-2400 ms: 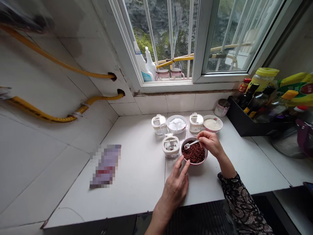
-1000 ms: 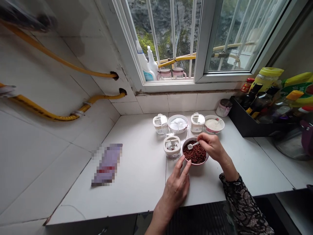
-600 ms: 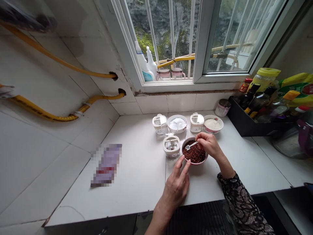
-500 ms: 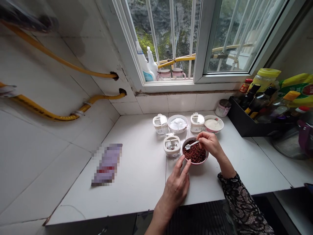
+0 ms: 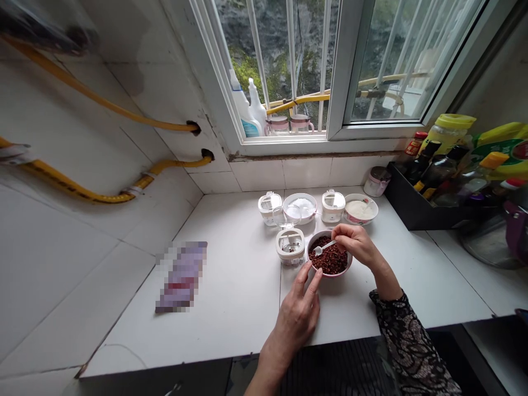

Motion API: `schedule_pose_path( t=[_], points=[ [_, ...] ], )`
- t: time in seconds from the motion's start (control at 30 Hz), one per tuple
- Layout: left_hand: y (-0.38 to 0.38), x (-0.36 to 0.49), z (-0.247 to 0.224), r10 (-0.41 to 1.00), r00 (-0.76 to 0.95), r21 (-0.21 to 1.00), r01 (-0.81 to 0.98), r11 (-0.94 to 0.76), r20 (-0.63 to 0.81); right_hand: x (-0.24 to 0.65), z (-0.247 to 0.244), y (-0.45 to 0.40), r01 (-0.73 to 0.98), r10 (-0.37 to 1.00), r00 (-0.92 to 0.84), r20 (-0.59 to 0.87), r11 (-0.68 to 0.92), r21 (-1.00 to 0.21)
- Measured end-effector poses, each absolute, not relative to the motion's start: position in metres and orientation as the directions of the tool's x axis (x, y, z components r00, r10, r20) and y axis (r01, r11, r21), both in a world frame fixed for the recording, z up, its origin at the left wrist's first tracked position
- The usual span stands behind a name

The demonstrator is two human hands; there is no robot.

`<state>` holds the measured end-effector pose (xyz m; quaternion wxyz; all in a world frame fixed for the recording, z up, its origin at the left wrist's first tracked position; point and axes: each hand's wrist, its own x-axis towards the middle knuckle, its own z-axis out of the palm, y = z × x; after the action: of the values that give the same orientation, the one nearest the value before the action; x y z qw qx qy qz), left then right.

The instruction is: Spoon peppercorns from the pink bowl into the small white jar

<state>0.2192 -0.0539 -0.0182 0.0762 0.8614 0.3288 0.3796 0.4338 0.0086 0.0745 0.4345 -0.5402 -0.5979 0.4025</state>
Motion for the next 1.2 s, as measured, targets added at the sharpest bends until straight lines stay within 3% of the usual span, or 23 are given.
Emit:
schedule_pose_path(
  t=[0.4, 0.63, 0.77, 0.9, 1.03, 1.1, 1.2],
  points=[
    [-0.054, 0.219, -0.019, 0.618, 0.491, 0.373, 0.509, -0.776, 0.614, 0.44, 0.076, 0.014, 0.119, 0.997, 0.072, -0.021, -0.029, -0.993],
    [-0.054, 0.22, -0.019, 0.617, 0.49, 0.372, 0.509, -0.776, 0.615, 0.436, 0.078, 0.016, -0.01, 0.987, 0.162, -0.014, -0.012, -1.0],
    [-0.054, 0.22, -0.02, 0.616, 0.494, 0.367, 0.513, -0.776, 0.613, 0.422, 0.078, 0.014, -0.045, 0.986, 0.145, 0.079, 0.086, -0.995],
    [-0.053, 0.22, -0.022, 0.607, 0.493, 0.356, 0.512, -0.782, 0.624, 0.403, 0.077, 0.006, 0.124, 0.951, 0.062, 0.303, 0.294, -0.948],
    [-0.053, 0.22, -0.024, 0.6, 0.493, 0.35, 0.509, -0.786, 0.63, 0.394, 0.075, 0.001, 0.392, 0.831, -0.128, 0.541, 0.544, -0.742],
    [-0.053, 0.22, -0.025, 0.603, 0.491, 0.353, 0.511, -0.784, 0.628, 0.395, 0.075, 0.0, 0.437, 0.784, -0.187, 0.592, 0.606, -0.664],
    [-0.054, 0.219, -0.023, 0.607, 0.492, 0.357, 0.512, -0.781, 0.624, 0.403, 0.076, 0.0, 0.451, 0.786, -0.142, 0.602, 0.593, -0.667]
  ],
)
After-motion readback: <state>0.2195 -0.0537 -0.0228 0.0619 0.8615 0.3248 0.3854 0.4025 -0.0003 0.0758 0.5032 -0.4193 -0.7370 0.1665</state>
